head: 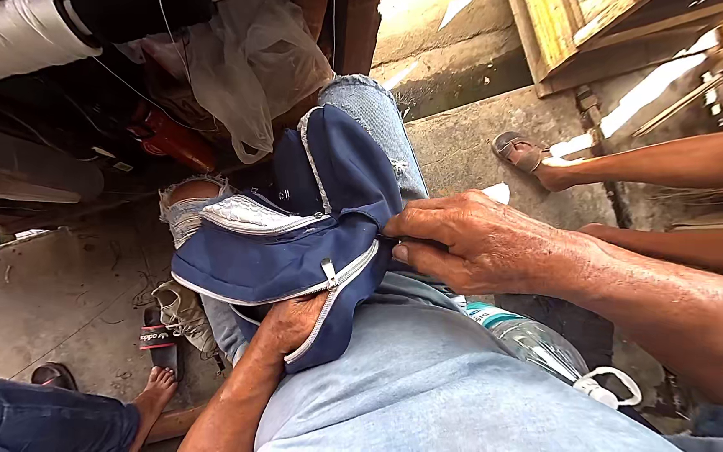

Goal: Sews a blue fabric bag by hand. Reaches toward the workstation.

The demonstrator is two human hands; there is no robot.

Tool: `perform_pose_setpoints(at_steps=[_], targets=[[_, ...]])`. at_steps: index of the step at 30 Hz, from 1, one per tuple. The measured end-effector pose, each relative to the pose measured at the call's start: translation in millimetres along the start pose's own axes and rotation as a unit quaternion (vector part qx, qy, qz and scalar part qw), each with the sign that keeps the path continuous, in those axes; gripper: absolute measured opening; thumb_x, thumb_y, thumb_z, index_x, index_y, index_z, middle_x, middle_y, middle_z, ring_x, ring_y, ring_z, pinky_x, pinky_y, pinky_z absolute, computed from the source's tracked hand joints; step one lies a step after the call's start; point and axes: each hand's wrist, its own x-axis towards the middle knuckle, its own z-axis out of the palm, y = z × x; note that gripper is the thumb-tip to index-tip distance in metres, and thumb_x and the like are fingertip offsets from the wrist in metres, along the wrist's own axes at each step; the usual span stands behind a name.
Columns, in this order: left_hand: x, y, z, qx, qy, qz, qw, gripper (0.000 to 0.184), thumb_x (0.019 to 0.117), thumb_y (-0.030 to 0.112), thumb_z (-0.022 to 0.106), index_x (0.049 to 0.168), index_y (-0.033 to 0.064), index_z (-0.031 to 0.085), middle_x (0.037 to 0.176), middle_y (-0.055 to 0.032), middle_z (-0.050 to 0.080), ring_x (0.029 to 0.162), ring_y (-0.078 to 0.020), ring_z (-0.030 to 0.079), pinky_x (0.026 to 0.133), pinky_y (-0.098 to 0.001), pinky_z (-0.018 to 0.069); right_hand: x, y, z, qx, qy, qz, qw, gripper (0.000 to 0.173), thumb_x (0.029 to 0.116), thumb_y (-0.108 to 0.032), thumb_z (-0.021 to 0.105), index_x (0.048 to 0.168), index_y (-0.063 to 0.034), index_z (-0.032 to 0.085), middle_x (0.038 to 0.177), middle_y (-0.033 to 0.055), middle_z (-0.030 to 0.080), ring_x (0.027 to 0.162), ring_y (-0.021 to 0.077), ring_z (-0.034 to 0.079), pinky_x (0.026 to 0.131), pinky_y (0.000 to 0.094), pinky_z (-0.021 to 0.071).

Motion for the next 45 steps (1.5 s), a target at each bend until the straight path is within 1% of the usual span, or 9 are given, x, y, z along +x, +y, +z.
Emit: perform_pose_setpoints(at_steps=[3, 7, 12, 18, 22, 27, 32, 37, 45], targets=[[3.2, 4.1, 1.6, 0.007, -0.02, -0.006, 1.0, 0.015, 0.0949, 0.0, 0.056, 0.089, 0.0024, 0.069, 0.083, 0.015, 0.068, 0.088, 0.0176, 0.06, 0.086, -0.0049, 0.0482, 1.3, 1.3, 6.2, -0.089, 0.041, -0.052, 0.994, 0.017, 0.0892, -0.017, 0.055, 0.08, -0.0098, 0.067, 0.066, -0.0007, 0.057, 0.054, 0.0114, 0.055, 0.044, 0.0292, 0.037], [6.9, 2.4, 1.0, 0.009, -0.018, 0.004, 1.0, 0.014, 0.0948, 0.001, 0.057, 0.089, 0.0009, 0.07, 0.084, 0.0135, 0.069, 0.089, 0.0173, 0.06, 0.086, -0.0052, 0.0483, 9.0, 8.2, 12.0, -0.163, 0.052, -0.121, 0.978, 0.017, 0.0895, -0.016, 0.056, 0.075, -0.008, 0.061, 0.063, 0.0044, 0.05, 0.047, 0.0193, 0.049, 0.039, 0.0334, 0.0299], [8.4, -5.1, 0.3, 0.011, -0.032, 0.026, 0.999, 0.017, 0.0969, 0.002, 0.055, 0.091, 0.0009, 0.071, 0.087, 0.013, 0.07, 0.091, 0.0167, 0.06, 0.087, -0.0066, 0.049, 28.0, 11.7, 2.2, 0.184, -0.039, 0.166, 0.968, 0.021, 0.0911, -0.015, 0.058, 0.071, -0.0154, 0.064, 0.059, -0.0075, 0.055, 0.053, 0.001, 0.051, 0.047, 0.0233, 0.038], [10.7, -6.9, 1.0, 0.021, -0.02, 0.029, 0.999, 0.014, 0.0958, 0.002, 0.058, 0.091, 0.0008, 0.071, 0.086, 0.0132, 0.069, 0.09, 0.0169, 0.06, 0.087, -0.0061, 0.0488, 21.8, 8.5, 23.1, -0.146, 0.038, -0.077, 0.986, 0.016, 0.0873, -0.017, 0.057, 0.075, -0.008, 0.061, 0.063, 0.0053, 0.051, 0.048, 0.0211, 0.051, 0.039, 0.0356, 0.0324], [11.0, -7.6, 1.1, 0.018, -0.019, 0.027, 0.999, 0.015, 0.096, 0.002, 0.057, 0.09, 0.0011, 0.071, 0.086, 0.0132, 0.069, 0.089, 0.0167, 0.06, 0.086, -0.0065, 0.0491, 35.2, 12.9, 14.2, 0.153, -0.006, 0.157, 0.976, 0.02, 0.0881, -0.016, 0.06, 0.069, -0.0151, 0.061, 0.058, -0.0067, 0.054, 0.052, 0.0027, 0.051, 0.048, 0.0258, 0.0393], [12.6, -10.7, 1.7, 0.013, -0.013, 0.025, 1.0, 0.013, 0.0951, 0.002, 0.058, 0.091, 0.0021, 0.07, 0.086, 0.0141, 0.068, 0.09, 0.0167, 0.06, 0.086, -0.0063, 0.0489, 23.0, 14.2, 33.1, -0.139, 0.07, -0.081, 0.984, 0.017, 0.0868, -0.018, 0.058, 0.073, -0.008, 0.061, 0.062, 0.0052, 0.05, 0.048, 0.0212, 0.051, 0.039, 0.0356, 0.0327], [9.1, -1.1, 5.8, -0.033, 0.076, -0.032, 0.996, 0.004, 0.0897, -0.003, 0.063, 0.086, -0.0008, 0.064, 0.078, 0.013, 0.065, 0.082, 0.0168, 0.058, 0.082, -0.0045, 0.0471, 31.5, 20.7, 19.8, 0.049, 0.049, 0.0, 0.998, 0.015, 0.0898, -0.016, 0.057, 0.077, -0.0106, 0.064, 0.06, -0.0035, 0.054, 0.053, 0.0061, 0.051, 0.047, 0.028, 0.0378], [3.5, 0.8, 6.7, -0.057, 0.065, -0.002, 0.996, 0.021, 0.093, -0.008, 0.055, 0.083, 0.0057, 0.067, 0.078, 0.0163, 0.068, 0.084, 0.0151, 0.062, 0.084, -0.0067, 0.0509, 24.4, 9.5, 11.1, 0.044, 0.039, -0.016, 0.998, 0.016, 0.0885, -0.017, 0.056, 0.084, -0.0088, 0.069, 0.067, -0.004, 0.058, 0.059, 0.0031, 0.055, 0.049, 0.0231, 0.042], [7.4, 8.4, 4.2, 0.024, -0.004, -0.017, 1.0, 0.019, 0.0971, 0.0, 0.054, 0.085, 0.0022, 0.068, 0.079, 0.0134, 0.065, 0.083, 0.0172, 0.058, 0.081, -0.0052, 0.0479, 18.1, 4.1, 15.1, -0.148, 0.06, -0.113, 0.981, 0.015, 0.0878, -0.017, 0.057, 0.076, -0.0085, 0.062, 0.065, 0.0042, 0.051, 0.049, 0.0191, 0.051, 0.04, 0.0333, 0.0314]])
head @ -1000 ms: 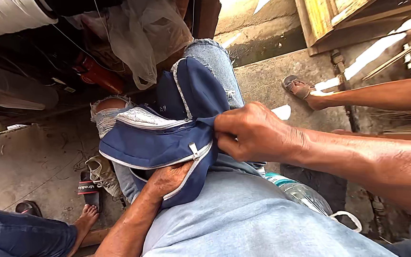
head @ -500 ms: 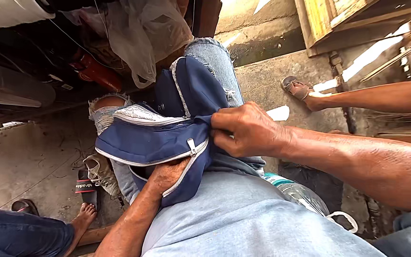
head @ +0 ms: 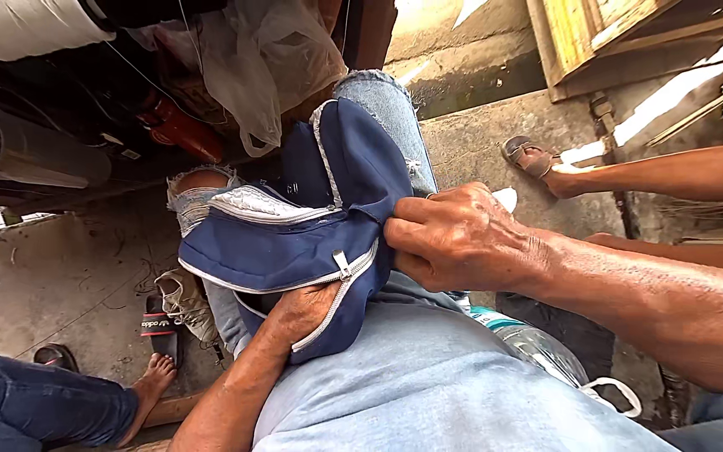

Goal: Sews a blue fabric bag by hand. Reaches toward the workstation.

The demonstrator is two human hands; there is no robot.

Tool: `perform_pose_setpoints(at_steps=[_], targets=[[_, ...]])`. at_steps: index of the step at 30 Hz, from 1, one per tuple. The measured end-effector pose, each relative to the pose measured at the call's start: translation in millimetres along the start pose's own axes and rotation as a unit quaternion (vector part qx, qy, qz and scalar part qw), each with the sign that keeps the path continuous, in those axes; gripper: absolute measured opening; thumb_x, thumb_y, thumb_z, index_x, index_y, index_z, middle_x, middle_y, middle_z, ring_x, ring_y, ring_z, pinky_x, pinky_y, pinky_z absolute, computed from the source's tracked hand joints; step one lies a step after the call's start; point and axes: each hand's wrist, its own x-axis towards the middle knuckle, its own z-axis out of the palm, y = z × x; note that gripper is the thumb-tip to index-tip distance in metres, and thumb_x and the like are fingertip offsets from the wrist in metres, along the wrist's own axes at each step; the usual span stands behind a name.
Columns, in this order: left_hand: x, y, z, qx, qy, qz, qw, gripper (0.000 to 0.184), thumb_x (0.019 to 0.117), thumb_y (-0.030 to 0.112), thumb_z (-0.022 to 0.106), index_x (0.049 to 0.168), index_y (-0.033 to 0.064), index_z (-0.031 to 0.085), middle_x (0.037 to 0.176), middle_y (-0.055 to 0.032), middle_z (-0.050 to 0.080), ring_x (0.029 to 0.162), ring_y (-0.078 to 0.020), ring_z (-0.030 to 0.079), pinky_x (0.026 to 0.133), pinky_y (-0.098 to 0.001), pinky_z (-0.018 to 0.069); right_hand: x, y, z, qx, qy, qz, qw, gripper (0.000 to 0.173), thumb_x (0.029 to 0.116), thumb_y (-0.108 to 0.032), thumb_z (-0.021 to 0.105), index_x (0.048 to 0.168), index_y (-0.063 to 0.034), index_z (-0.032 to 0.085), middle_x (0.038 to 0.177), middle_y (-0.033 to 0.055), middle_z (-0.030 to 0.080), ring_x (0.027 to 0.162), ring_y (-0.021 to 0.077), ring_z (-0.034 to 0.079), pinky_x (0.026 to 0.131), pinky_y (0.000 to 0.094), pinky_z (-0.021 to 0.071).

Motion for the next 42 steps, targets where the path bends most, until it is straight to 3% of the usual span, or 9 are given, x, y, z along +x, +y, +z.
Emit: perform_pose_setpoints(at_steps=[4, 9, 14, 18, 25, 28, 33, 37, 42], targets=[[4.9, 0.9, -1.5, 0.007, -0.02, 0.004, 1.0, 0.018, 0.0975, 0.001, 0.054, 0.087, 0.0008, 0.069, 0.08, 0.0122, 0.065, 0.084, 0.0173, 0.058, 0.082, -0.0049, 0.0473, 4.0, 5.5, 4.4, 0.021, -0.002, -0.005, 1.0, 0.015, 0.0868, -0.016, 0.057, 0.074, -0.0087, 0.06, 0.062, 0.0033, 0.049, 0.048, 0.0182, 0.049, 0.04, 0.0329, 0.0307], [6.8, -5.8, 0.2, 0.025, -0.042, 0.026, 0.998, 0.018, 0.0983, 0.003, 0.054, 0.09, -0.001, 0.07, 0.083, 0.0092, 0.066, 0.086, 0.0168, 0.057, 0.083, -0.0054, 0.047, 15.2, 8.8, 7.3, 0.242, -0.045, 0.256, 0.935, 0.012, 0.0854, -0.017, 0.06, 0.073, -0.0151, 0.061, 0.059, -0.007, 0.052, 0.052, 0.0024, 0.048, 0.048, 0.0258, 0.0359], [1.5, -12.4, -10.4, 0.014, -0.034, 0.055, 0.998, 0.013, 0.0953, 0.003, 0.059, 0.091, 0.0011, 0.071, 0.086, 0.0118, 0.069, 0.09, 0.0168, 0.06, 0.086, -0.0054, 0.0487, 8.3, 5.3, 8.1, 0.164, -0.003, 0.114, 0.98, 0.011, 0.0846, -0.015, 0.058, 0.076, -0.0109, 0.063, 0.062, -0.004, 0.053, 0.053, 0.0056, 0.051, 0.045, 0.0261, 0.0373], [-4.6, -21.5, -11.3, -0.15, 0.018, 0.031, 0.988, 0.023, 0.0927, -0.001, 0.062, 0.092, 0.0202, 0.071, 0.089, 0.0213, 0.072, 0.09, 0.0117, 0.065, 0.088, -0.0114, 0.0536, 8.1, 8.2, -17.3, 0.226, -0.034, 0.117, 0.967, 0.011, 0.0901, -0.016, 0.06, 0.085, -0.0102, 0.068, 0.065, -0.007, 0.057, 0.056, -0.0023, 0.051, 0.047, 0.0164, 0.0403], [-10.5, -10.3, -14.3, 0.005, 0.06, 0.013, 0.998, 0.011, 0.0829, 0.01, 0.076, 0.092, 0.0122, 0.07, 0.085, 0.018, 0.069, 0.088, 0.0144, 0.063, 0.085, -0.0078, 0.0516, 1.8, 4.0, -36.0, 0.191, -0.078, 0.096, 0.974, 0.017, 0.0965, -0.02, 0.057, 0.088, -0.0126, 0.069, 0.067, -0.0096, 0.055, 0.057, -0.0026, 0.05, 0.048, 0.0167, 0.0403], [-13.4, -9.8, -16.2, -0.074, 0.096, 0.024, 0.992, 0.018, 0.0824, 0.001, 0.074, 0.094, 0.0133, 0.069, 0.087, 0.0161, 0.072, 0.088, 0.0102, 0.067, 0.086, -0.0108, 0.0551, 0.7, 3.1, -37.8, 0.175, -0.087, 0.096, 0.976, 0.016, 0.0967, -0.02, 0.056, 0.09, -0.0132, 0.068, 0.069, -0.0096, 0.056, 0.058, -0.0024, 0.051, 0.049, 0.017, 0.0413], [-18.1, -44.4, -25.7, -0.545, -0.027, 0.065, 0.836, 0.015, 0.0943, 0.011, 0.068, 0.105, 0.0068, 0.078, 0.101, -0.0091, 0.077, 0.094, -0.015, 0.074, 0.09, -0.0315, 0.0598, 3.5, -0.4, -37.4, 0.138, -0.117, 0.089, 0.979, 0.011, 0.0932, -0.019, 0.056, 0.093, -0.0156, 0.067, 0.068, -0.0106, 0.055, 0.057, -0.0012, 0.051, 0.047, 0.0202, 0.0414], [-14.8, -51.6, -18.3, -0.654, -0.047, 0.01, 0.755, 0.013, 0.0894, 0.014, 0.072, 0.096, 0.0047, 0.078, 0.086, -0.0085, 0.075, 0.077, -0.0133, 0.073, 0.076, -0.0266, 0.0599, 13.8, -8.8, -35.4, 0.12, -0.146, 0.129, 0.973, 0.004, 0.0846, -0.015, 0.059, 0.086, -0.017, 0.062, 0.066, -0.0091, 0.053, 0.056, 0.0021, 0.052, 0.046, 0.024, 0.04], [-9.0, -18.0, -5.4, -0.364, 0.094, -0.04, 0.926, 0.034, 0.0851, -0.013, 0.062, 0.092, 0.0187, 0.073, 0.087, 0.0085, 0.076, 0.084, 0.0018, 0.071, 0.082, -0.0161, 0.0583, 16.5, -7.7, -25.7, 0.16, -0.111, 0.155, 0.969, 0.007, 0.0863, -0.014, 0.058, 0.08, -0.0156, 0.062, 0.061, -0.0089, 0.052, 0.053, 0.001, 0.049, 0.045, 0.0223, 0.0365]])
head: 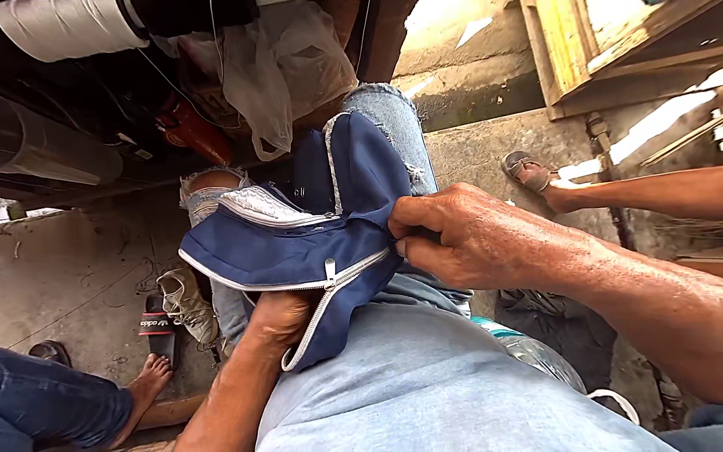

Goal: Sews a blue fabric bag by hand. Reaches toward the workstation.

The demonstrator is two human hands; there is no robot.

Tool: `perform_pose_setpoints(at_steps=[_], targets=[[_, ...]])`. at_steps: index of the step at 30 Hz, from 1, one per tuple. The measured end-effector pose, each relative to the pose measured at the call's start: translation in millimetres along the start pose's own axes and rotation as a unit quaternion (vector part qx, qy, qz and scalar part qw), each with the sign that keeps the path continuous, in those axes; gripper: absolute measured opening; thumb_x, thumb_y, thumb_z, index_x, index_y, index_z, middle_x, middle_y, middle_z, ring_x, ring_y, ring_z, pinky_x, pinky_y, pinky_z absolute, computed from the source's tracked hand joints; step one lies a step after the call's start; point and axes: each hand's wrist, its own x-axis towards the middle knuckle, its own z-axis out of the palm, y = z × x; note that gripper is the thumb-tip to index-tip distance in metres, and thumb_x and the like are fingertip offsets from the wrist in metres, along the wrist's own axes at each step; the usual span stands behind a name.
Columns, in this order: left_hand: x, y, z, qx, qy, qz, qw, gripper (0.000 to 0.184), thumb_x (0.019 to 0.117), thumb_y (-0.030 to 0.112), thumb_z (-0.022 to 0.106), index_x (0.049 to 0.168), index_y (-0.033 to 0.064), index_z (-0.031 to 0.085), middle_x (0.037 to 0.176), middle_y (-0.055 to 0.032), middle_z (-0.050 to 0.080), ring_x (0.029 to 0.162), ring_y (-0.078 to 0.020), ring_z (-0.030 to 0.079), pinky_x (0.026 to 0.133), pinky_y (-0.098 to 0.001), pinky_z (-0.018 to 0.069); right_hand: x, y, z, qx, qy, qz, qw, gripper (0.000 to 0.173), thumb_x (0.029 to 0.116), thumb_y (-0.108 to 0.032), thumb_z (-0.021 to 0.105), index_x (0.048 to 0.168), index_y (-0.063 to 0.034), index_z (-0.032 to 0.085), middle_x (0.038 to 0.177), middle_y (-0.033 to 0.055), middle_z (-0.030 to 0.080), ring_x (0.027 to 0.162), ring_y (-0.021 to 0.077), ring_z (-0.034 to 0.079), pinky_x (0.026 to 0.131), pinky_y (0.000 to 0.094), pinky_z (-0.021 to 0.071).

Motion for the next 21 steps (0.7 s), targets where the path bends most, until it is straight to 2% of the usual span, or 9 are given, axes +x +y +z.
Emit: perform_pose_setpoints(at_steps=[1, 3, 8, 13, 15, 16, 17, 19, 21], targets=[[0.0, 5.3, 8.1, 0.103, 0.021, 0.0, 0.994, 0.035, 0.0828, -0.014, 0.064, 0.091, 0.0195, 0.07, 0.084, 0.0147, 0.074, 0.084, 0.0072, 0.068, 0.082, -0.0123, 0.0563, 0.1, 0.6, 0.9, 0.003, 0.007, -0.004, 1.0, 0.011, 0.0893, -0.015, 0.057, 0.08, -0.0154, 0.063, 0.061, -0.0091, 0.052, 0.053, 0.0003, 0.049, 0.045, 0.0216, 0.0366], [2.6, 12.3, 19.8, 0.221, 0.039, -0.005, 0.975, 0.029, 0.0839, -0.013, 0.063, 0.09, 0.0153, 0.062, 0.079, 0.0191, 0.066, 0.081, 0.0127, 0.062, 0.081, -0.0087, 0.0524, -0.6, 1.1, 2.8, -0.007, 0.017, -0.009, 1.0, 0.014, 0.0914, -0.017, 0.055, 0.081, -0.0153, 0.064, 0.063, -0.0088, 0.053, 0.055, 0.0006, 0.05, 0.047, 0.0219, 0.0375], [11.7, 7.1, 23.6, 0.207, 0.005, 0.041, 0.977, 0.025, 0.0879, -0.011, 0.06, 0.087, 0.0138, 0.063, 0.076, 0.0178, 0.065, 0.079, 0.0126, 0.061, 0.079, -0.0085, 0.0511, -2.2, 4.9, 5.8, -0.021, 0.033, -0.008, 0.999, 0.016, 0.0931, -0.018, 0.055, 0.081, -0.0151, 0.065, 0.064, -0.0076, 0.055, 0.057, 0.0026, 0.053, 0.048, 0.0242, 0.0396], [12.8, 19.5, 27.1, 0.243, -0.007, -0.019, 0.97, 0.025, 0.0911, -0.012, 0.054, 0.087, 0.0118, 0.058, 0.073, 0.0171, 0.061, 0.076, 0.0142, 0.058, 0.076, -0.007, 0.0496, -2.2, 8.9, 15.2, -0.013, 0.056, -0.024, 0.998, 0.017, 0.0935, -0.017, 0.054, 0.081, -0.0138, 0.065, 0.067, -0.0058, 0.056, 0.06, 0.0053, 0.055, 0.05, 0.0268, 0.041], [13.6, 24.3, 27.5, 0.314, -0.003, -0.015, 0.949, 0.017, 0.0914, -0.011, 0.056, 0.084, 0.0047, 0.059, 0.072, 0.0114, 0.06, 0.075, 0.0126, 0.056, 0.076, -0.006, 0.047, -2.7, 9.9, 17.4, -0.001, 0.063, -0.023, 0.998, 0.017, 0.0943, -0.017, 0.054, 0.083, -0.0133, 0.066, 0.068, -0.0055, 0.057, 0.061, 0.0054, 0.056, 0.051, 0.0267, 0.0423], [13.6, 26.4, 28.7, 0.372, 0.002, -0.005, 0.928, 0.009, 0.0921, -0.009, 0.059, 0.084, -0.0051, 0.062, 0.074, 0.0031, 0.06, 0.075, 0.0083, 0.054, 0.076, -0.0083, 0.0434, -3.9, 10.6, 18.2, 0.0, 0.064, -0.023, 0.998, 0.017, 0.0948, -0.017, 0.054, 0.084, -0.0132, 0.066, 0.068, -0.0053, 0.057, 0.062, 0.0054, 0.056, 0.051, 0.0265, 0.043], [14.5, 25.3, 28.2, 0.411, 0.008, 0.015, 0.911, 0.009, 0.0914, -0.006, 0.061, 0.084, -0.0097, 0.063, 0.074, -0.0019, 0.061, 0.076, 0.0053, 0.053, 0.076, -0.0107, 0.0415, -6.2, 11.7, 19.4, -0.005, 0.067, -0.023, 0.997, 0.017, 0.0956, -0.018, 0.054, 0.086, -0.0134, 0.068, 0.069, -0.0054, 0.058, 0.062, 0.0056, 0.057, 0.052, 0.0268, 0.0438], [16.7, 19.1, 23.2, 0.402, 0.007, 0.047, 0.914, 0.008, 0.0886, -0.004, 0.064, 0.082, -0.0008, 0.062, 0.073, 0.0066, 0.061, 0.076, 0.0124, 0.055, 0.076, -0.0049, 0.0439, -11.8, 14.8, 23.1, -0.033, 0.088, -0.028, 0.995, 0.02, 0.0984, -0.022, 0.054, 0.092, -0.0141, 0.072, 0.069, -0.005, 0.061, 0.061, 0.0078, 0.059, 0.05, 0.0299, 0.0438], [16.4, 14.1, 21.0, 0.419, 0.0, 0.07, 0.905, 0.006, 0.0895, -0.002, 0.065, 0.085, -0.005, 0.065, 0.076, 0.0023, 0.063, 0.079, 0.011, 0.056, 0.079, -0.0052, 0.0425, -19.2, 17.1, 25.7, -0.05, 0.118, -0.022, 0.991, 0.023, 0.1006, -0.023, 0.054, 0.099, -0.0132, 0.075, 0.071, -0.0034, 0.064, 0.061, 0.01, 0.061, 0.05, 0.0321, 0.0444]])
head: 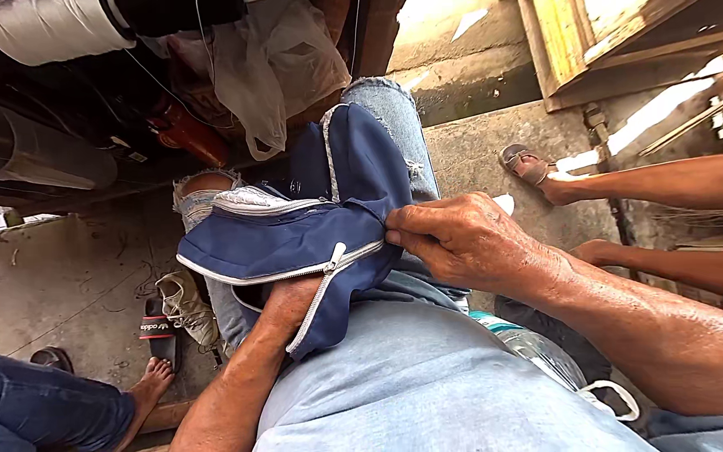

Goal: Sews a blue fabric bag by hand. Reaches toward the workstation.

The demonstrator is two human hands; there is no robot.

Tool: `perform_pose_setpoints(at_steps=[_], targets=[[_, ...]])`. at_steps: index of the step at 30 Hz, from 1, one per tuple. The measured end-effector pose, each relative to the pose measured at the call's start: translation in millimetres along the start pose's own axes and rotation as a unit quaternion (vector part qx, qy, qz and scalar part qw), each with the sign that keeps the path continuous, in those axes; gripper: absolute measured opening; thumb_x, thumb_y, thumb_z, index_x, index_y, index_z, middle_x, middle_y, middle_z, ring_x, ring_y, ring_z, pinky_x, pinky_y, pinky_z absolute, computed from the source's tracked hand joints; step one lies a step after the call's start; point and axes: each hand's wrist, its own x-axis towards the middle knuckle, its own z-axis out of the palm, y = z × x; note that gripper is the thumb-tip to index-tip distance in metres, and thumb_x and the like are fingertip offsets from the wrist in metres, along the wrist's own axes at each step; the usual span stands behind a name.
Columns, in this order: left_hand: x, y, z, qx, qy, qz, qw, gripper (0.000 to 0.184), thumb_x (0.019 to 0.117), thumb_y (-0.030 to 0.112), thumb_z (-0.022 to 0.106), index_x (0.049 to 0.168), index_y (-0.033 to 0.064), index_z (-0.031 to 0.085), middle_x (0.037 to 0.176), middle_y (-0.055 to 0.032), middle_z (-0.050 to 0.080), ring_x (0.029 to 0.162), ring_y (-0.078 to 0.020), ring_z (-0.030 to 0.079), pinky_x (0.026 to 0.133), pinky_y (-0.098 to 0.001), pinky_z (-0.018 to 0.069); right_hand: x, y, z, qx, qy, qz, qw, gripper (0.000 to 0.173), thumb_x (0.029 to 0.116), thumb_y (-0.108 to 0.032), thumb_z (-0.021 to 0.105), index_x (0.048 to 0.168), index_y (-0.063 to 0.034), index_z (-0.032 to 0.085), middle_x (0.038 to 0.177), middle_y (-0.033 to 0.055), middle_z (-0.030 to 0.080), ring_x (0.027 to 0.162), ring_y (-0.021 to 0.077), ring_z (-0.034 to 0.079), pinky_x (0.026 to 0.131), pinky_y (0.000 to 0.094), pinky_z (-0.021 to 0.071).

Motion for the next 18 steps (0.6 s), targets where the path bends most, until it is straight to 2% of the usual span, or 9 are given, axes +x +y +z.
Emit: perform_pose_setpoints(at_steps=[2, 4, 5, 7, 9, 11, 13, 15, 18], targets=[[0.0, 1.6, 1.2, -0.007, 0.008, 0.007, 1.0, 0.008, 0.0889, -0.005, 0.065, 0.082, -0.0091, 0.065, 0.073, -0.0014, 0.063, 0.076, 0.0083, 0.054, 0.076, -0.0074, 0.0411, -7.1, 1.3, -4.7, 0.012, 0.043, 0.021, 0.999, 0.022, 0.1016, -0.019, 0.055, 0.103, -0.0089, 0.075, 0.074, -0.0014, 0.068, 0.062, 0.0085, 0.062, 0.052, 0.0297, 0.0473], [0.5, -3.0, 1.0, -0.093, 0.011, 0.021, 0.995, 0.012, 0.0843, -0.008, 0.066, 0.078, 0.0017, 0.063, 0.07, 0.0096, 0.062, 0.074, 0.0133, 0.057, 0.075, -0.0046, 0.0459, -11.6, 1.1, -15.3, 0.03, 0.104, 0.042, 0.993, 0.02, 0.1019, -0.012, 0.057, 0.104, -0.0025, 0.074, 0.079, 0.0017, 0.069, 0.066, 0.0038, 0.061, 0.058, 0.0219, 0.0496], [0.2, -4.3, -0.2, -0.114, 0.008, 0.024, 0.993, 0.014, 0.0832, -0.009, 0.066, 0.078, 0.004, 0.063, 0.07, 0.0119, 0.063, 0.074, 0.0139, 0.058, 0.075, -0.0046, 0.0471, -13.3, 1.6, -22.2, 0.038, 0.138, 0.044, 0.989, 0.018, 0.1018, -0.008, 0.058, 0.103, 0.0015, 0.073, 0.082, 0.0043, 0.069, 0.069, 0.0019, 0.061, 0.062, 0.0181, 0.0508], [-2.1, -3.6, -2.8, -0.085, 0.009, 0.012, 0.996, 0.009, 0.0831, -0.007, 0.067, 0.079, 0.0006, 0.064, 0.071, 0.0093, 0.062, 0.074, 0.0123, 0.057, 0.075, -0.0062, 0.0457, -19.0, 3.7, -34.0, 0.041, 0.199, 0.058, 0.977, 0.017, 0.1022, -0.005, 0.058, 0.104, 0.0063, 0.071, 0.087, 0.0073, 0.07, 0.075, -0.0017, 0.06, 0.069, 0.0134, 0.0502], [-5.7, -4.0, -6.2, -0.069, 0.012, -0.004, 0.998, 0.012, 0.0811, -0.004, 0.07, 0.08, 0.0068, 0.065, 0.073, 0.0138, 0.065, 0.077, 0.0138, 0.06, 0.077, -0.0062, 0.0492, -25.2, 2.4, -37.2, 0.07, 0.223, 0.088, 0.968, 0.018, 0.1027, -0.006, 0.056, 0.105, 0.0055, 0.07, 0.086, 0.0027, 0.067, 0.07, -0.0052, 0.056, 0.064, 0.0104, 0.047], [-11.5, -9.2, -10.5, -0.091, 0.011, 0.005, 0.996, 0.014, 0.0816, -0.002, 0.073, 0.089, 0.0086, 0.068, 0.081, 0.0152, 0.069, 0.085, 0.0122, 0.064, 0.083, -0.0086, 0.0528, -31.5, -0.7, -30.8, 0.199, 0.191, 0.135, 0.952, 0.019, 0.1038, -0.011, 0.055, 0.114, -0.0008, 0.068, 0.077, -0.004, 0.061, 0.055, -0.003, 0.049, 0.048, 0.0117, 0.0426], [-17.6, -22.2, -20.2, -0.132, -0.017, 0.037, 0.99, 0.02, 0.0851, -0.001, 0.073, 0.102, 0.0087, 0.068, 0.092, 0.0109, 0.074, 0.092, 0.0034, 0.069, 0.088, -0.017, 0.0581, -36.9, 1.0, -17.5, 0.366, 0.136, 0.141, 0.91, 0.02, 0.1026, -0.014, 0.058, 0.117, -0.0046, 0.068, 0.07, -0.0043, 0.059, 0.047, 0.0003, 0.046, 0.04, 0.0154, 0.0403], [-24.2, -33.9, -36.8, -0.128, -0.064, 0.074, 0.987, 0.016, 0.0932, 0.001, 0.067, 0.108, 0.0057, 0.069, 0.099, 0.0033, 0.076, 0.094, -0.0059, 0.072, 0.09, -0.0256, 0.0609, -39.3, -0.3, -4.5, 0.429, 0.107, 0.131, 0.887, 0.013, 0.0981, -0.01, 0.063, 0.105, -0.0041, 0.072, 0.068, -0.0038, 0.061, 0.047, 0.001, 0.047, 0.04, 0.0163, 0.0407], [-40.7, -38.6, -69.2, -0.015, -0.061, 0.096, 0.993, 0.017, 0.1008, 0.014, 0.062, 0.108, 0.0023, 0.073, 0.101, -0.0036, 0.075, 0.093, -0.0102, 0.072, 0.086, -0.028, 0.061, -40.6, -1.7, 5.1, 0.421, 0.098, 0.11, 0.895, 0.012, 0.0962, -0.006, 0.061, 0.095, -0.0035, 0.072, 0.068, -0.0035, 0.061, 0.05, 0.0014, 0.049, 0.043, 0.0162, 0.0422]])
